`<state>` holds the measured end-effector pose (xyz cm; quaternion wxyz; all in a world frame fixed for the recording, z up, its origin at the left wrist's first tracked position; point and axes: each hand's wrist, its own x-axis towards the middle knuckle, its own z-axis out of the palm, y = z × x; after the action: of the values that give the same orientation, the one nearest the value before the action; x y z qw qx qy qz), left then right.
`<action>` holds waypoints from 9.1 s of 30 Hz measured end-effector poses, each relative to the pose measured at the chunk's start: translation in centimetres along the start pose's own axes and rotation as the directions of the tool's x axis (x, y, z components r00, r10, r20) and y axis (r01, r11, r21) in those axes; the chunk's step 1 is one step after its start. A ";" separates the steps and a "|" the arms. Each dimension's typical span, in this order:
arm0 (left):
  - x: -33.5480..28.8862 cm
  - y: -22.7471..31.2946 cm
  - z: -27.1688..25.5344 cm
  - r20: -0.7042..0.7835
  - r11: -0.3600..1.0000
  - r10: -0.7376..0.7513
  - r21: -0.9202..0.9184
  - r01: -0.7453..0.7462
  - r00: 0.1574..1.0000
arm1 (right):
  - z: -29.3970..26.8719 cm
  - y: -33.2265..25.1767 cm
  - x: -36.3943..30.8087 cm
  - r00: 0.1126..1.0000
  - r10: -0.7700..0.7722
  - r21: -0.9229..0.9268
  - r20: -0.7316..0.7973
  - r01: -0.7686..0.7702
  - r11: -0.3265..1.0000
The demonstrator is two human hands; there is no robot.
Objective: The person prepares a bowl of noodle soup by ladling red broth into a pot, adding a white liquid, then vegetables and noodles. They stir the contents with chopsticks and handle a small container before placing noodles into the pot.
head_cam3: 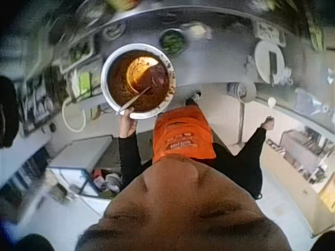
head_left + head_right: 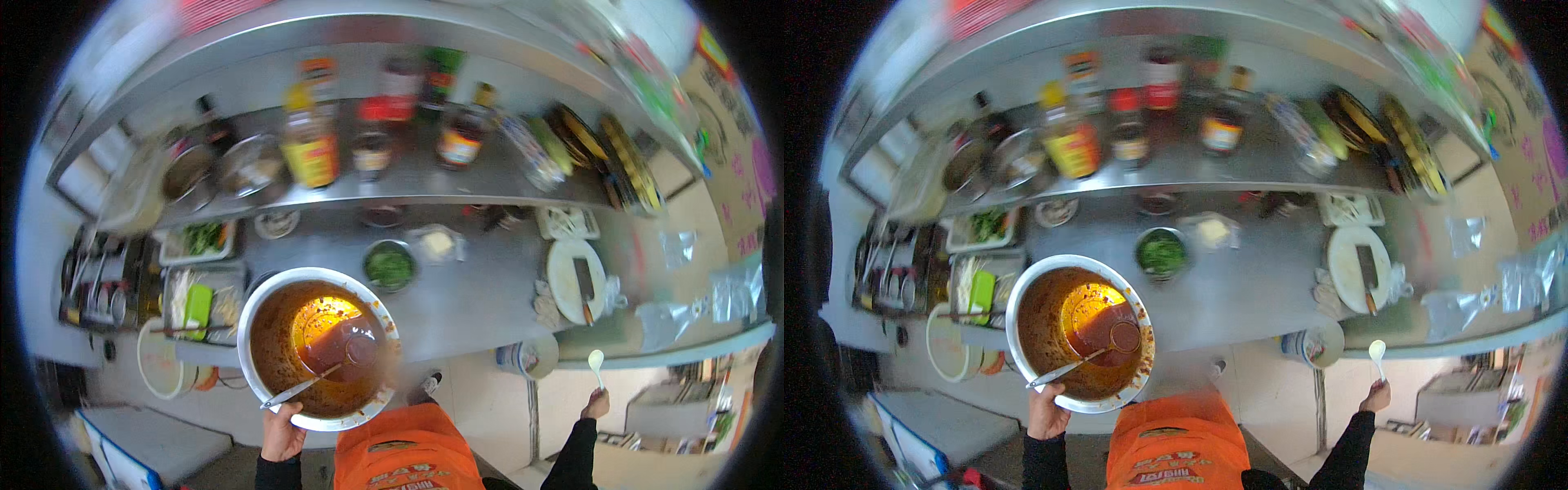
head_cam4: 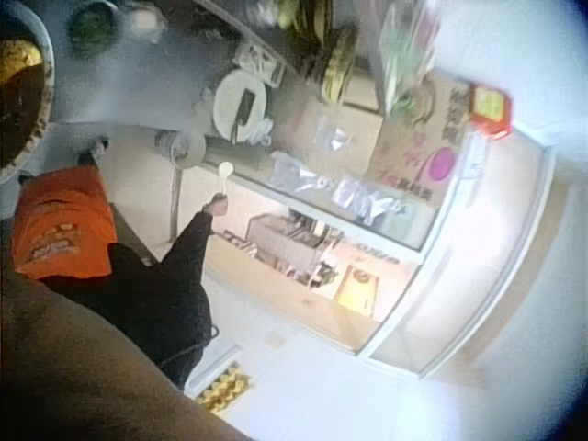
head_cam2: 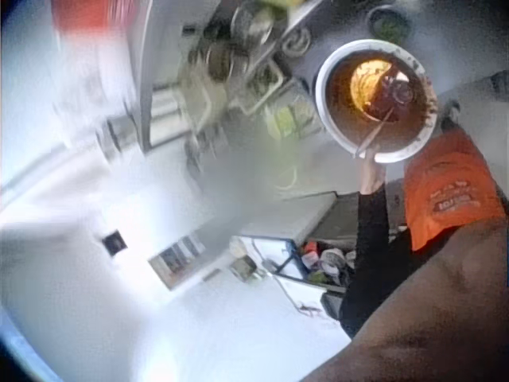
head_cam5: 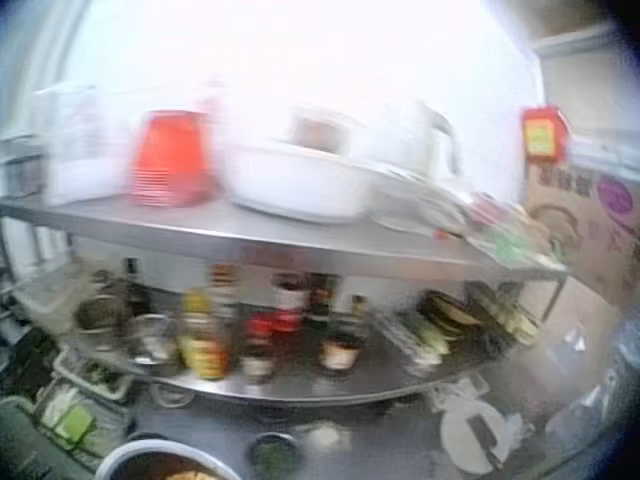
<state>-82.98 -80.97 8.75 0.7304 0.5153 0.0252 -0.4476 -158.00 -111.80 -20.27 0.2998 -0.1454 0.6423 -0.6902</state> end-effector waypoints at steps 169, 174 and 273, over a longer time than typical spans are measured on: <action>57.0 81.9 -64.8 0.035 0.895 0.337 0.298 -0.332 0.941 | 78.5 13.2 -151.1 0.269 -0.475 0.129 0.838 0.748 0.651; 57.4 82.2 -64.5 0.073 0.903 0.318 0.281 -0.325 0.945 | 81.2 11.9 -152.4 0.664 0.225 0.121 0.713 -0.432 0.894; 36.8 60.7 -59.4 0.768 0.591 -0.640 0.505 0.630 -0.015 | 28.2 7.7 -125.7 0.757 -0.143 -0.683 0.637 0.641 0.350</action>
<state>5.54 -53.90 6.94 0.3215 0.1074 -0.1532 -0.9282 -41.99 -58.79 -0.80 0.1447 -0.5958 0.7486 -0.2522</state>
